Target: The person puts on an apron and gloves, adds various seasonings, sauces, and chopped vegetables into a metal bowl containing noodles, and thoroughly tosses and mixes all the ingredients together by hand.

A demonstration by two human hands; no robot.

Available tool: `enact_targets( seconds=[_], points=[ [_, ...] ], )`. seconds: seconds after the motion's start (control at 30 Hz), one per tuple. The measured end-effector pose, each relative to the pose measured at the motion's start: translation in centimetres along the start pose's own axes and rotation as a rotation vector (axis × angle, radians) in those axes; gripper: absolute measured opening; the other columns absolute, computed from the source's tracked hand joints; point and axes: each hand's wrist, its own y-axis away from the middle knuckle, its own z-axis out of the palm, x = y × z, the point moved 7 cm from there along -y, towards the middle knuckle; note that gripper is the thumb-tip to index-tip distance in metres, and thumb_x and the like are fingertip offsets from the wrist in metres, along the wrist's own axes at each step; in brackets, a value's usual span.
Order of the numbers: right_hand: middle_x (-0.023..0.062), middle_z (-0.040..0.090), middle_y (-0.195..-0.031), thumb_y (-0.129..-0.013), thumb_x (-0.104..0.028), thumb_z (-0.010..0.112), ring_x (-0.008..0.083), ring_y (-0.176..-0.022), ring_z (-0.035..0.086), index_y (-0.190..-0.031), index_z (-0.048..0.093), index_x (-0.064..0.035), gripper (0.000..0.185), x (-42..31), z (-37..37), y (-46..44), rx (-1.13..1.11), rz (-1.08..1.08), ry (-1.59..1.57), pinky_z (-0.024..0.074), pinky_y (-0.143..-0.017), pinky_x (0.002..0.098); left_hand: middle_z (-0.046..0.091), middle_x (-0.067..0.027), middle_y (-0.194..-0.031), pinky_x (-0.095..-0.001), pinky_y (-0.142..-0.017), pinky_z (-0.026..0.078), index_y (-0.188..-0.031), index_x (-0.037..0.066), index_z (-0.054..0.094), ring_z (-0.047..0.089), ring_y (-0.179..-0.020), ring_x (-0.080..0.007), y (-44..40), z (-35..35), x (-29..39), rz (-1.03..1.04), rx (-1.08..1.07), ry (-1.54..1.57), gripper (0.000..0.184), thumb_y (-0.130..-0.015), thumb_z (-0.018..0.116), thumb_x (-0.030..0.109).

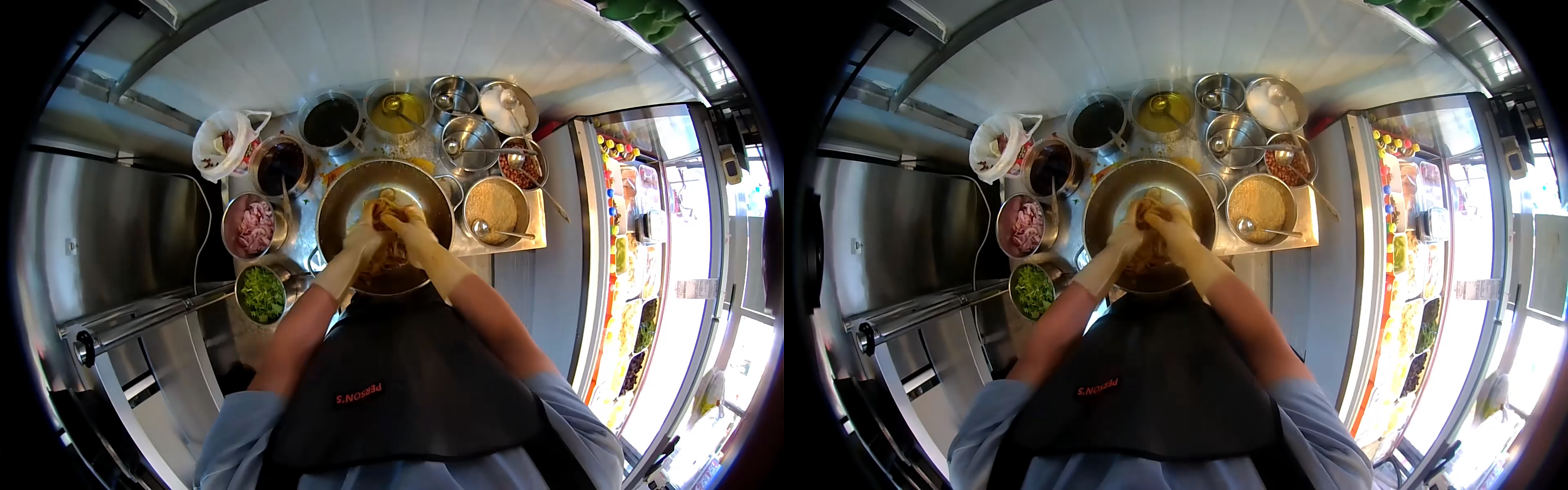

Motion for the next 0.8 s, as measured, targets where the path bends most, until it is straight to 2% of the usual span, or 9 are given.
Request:
enact_targets(
  seconds=[0.13, 0.2, 0.27, 0.4, 0.47, 0.53, 0.6, 0.77, 0.8],
  points=[
    [0.0165, 0.071, -0.121, -0.1, -0.01, 0.075, 0.0283, -0.109, 0.07, -0.152, 0.051, -0.0083, 0.057, -3.2, 1.9, 1.3, -0.15, 0.129, -0.483, 0.0613, -0.088, 0.0373, 0.055, -0.0234, -0.158, -0.0429, -0.112, 0.053, -0.174, 0.018, 0.023, 0.063, -0.136, -0.0423, -3.4, 1.6, -3.5, 0.188, 0.043, 0.581, 0.097, -0.094, 0.079, 0.02],
    [0.0179, 0.072, -0.121, -0.099, -0.01, 0.076, 0.0299, -0.105, 0.072, -0.156, 0.047, -0.0095, 0.064, -4.3, 0.5, 1.7, -0.006, 0.132, -0.289, 0.0629, -0.085, 0.0405, 0.058, -0.0197, -0.154, -0.0422, -0.109, 0.053, -0.174, 0.016, 0.023, 0.064, -0.134, -0.0384, -2.2, -0.7, -4.9, 0.19, -0.023, 1.277, 0.094, -0.095, 0.071, 0.002],
    [0.017, 0.072, -0.12, -0.099, -0.012, 0.076, 0.0289, -0.107, 0.072, -0.158, 0.047, -0.0095, 0.066, -2.6, -0.4, 2.1, 0.176, 0.272, -0.105, 0.0617, -0.087, 0.0402, 0.061, -0.0208, -0.151, -0.0426, -0.111, 0.052, -0.17, 0.011, 0.033, 0.062, -0.137, -0.0322, -2.2, 0.0, -5.3, 0.044, -0.026, 1.12, 0.084, -0.095, 0.066, -0.004],
    [0.0134, 0.073, -0.116, -0.099, -0.014, 0.076, 0.026, -0.105, 0.07, -0.152, 0.055, -0.0076, 0.057, -1.2, -0.2, 0.1, 0.128, 0.2, 0.093, 0.0575, -0.086, 0.0367, 0.066, -0.0172, -0.142, -0.0412, -0.109, 0.054, -0.168, 0.007, 0.036, 0.064, -0.131, -0.029, -3.5, 2.4, -5.2, 0.182, 0.114, 0.796, 0.078, -0.096, 0.064, -0.006],
    [0.0116, 0.074, -0.113, -0.099, -0.016, 0.075, 0.0245, -0.105, 0.069, -0.149, 0.058, -0.0066, 0.054, -3.0, -2.3, 1.3, 0.084, 0.251, 0.024, 0.0554, -0.086, 0.0349, 0.066, -0.0159, -0.142, -0.0426, -0.112, 0.05, -0.169, 0.009, 0.035, 0.061, -0.134, -0.0299, -3.2, 0.2, -7.9, 0.145, 0.182, 1.051, 0.082, -0.095, 0.068, -0.003],
    [0.0152, 0.072, -0.128, -0.099, -0.021, 0.078, 0.0312, -0.109, 0.071, -0.141, 0.062, -0.0061, 0.047, -1.9, -4.3, 2.3, 0.109, 0.332, -0.007, 0.0592, -0.09, 0.0473, 0.066, -0.015, -0.141, -0.0408, -0.112, 0.049, -0.169, 0.009, 0.035, 0.061, -0.133, -0.029, -1.8, -0.1, -8.3, 0.077, 0.092, 1.17, 0.083, -0.095, 0.07, -0.003],
    [0.0185, 0.073, -0.123, -0.1, -0.023, 0.077, 0.0347, -0.102, 0.074, -0.14, 0.061, -0.0032, 0.047, -0.6, -2.4, 2.9, 0.338, 0.285, -0.065, 0.0628, -0.085, 0.0488, 0.066, -0.0161, -0.141, -0.0434, -0.108, 0.055, -0.169, 0.009, 0.034, 0.065, -0.129, -0.03, -2.0, 2.3, -6.3, 0.025, 0.048, 1.204, 0.079, -0.098, 0.066, -0.005],
    [0.0194, 0.071, -0.124, -0.099, -0.016, 0.076, 0.0298, -0.117, 0.068, -0.144, 0.06, -0.0062, 0.049, -1.9, -1.9, 3.3, 0.058, 0.253, -0.067, 0.0594, -0.095, 0.0479, 0.055, -0.0219, -0.154, -0.0459, -0.101, 0.06, -0.17, 0.012, 0.032, 0.063, -0.134, -0.0366, 2.7, -0.9, -2.4, 0.153, -0.137, 1.524, 0.089, -0.09, 0.068, -0.002],
    [0.0194, 0.071, -0.124, -0.099, -0.016, 0.076, 0.0298, -0.117, 0.068, -0.144, 0.06, -0.0062, 0.049, 0.6, -2.3, 3.0, 0.06, 0.257, -0.068, 0.0594, -0.095, 0.0479, 0.059, -0.0216, -0.152, -0.0529, -0.105, 0.059, -0.174, 0.016, 0.022, 0.065, -0.129, -0.0411, 0.6, 0.9, -5.0, 0.042, -0.184, 1.244, 0.097, -0.088, 0.062, -0.007]
  ],
)
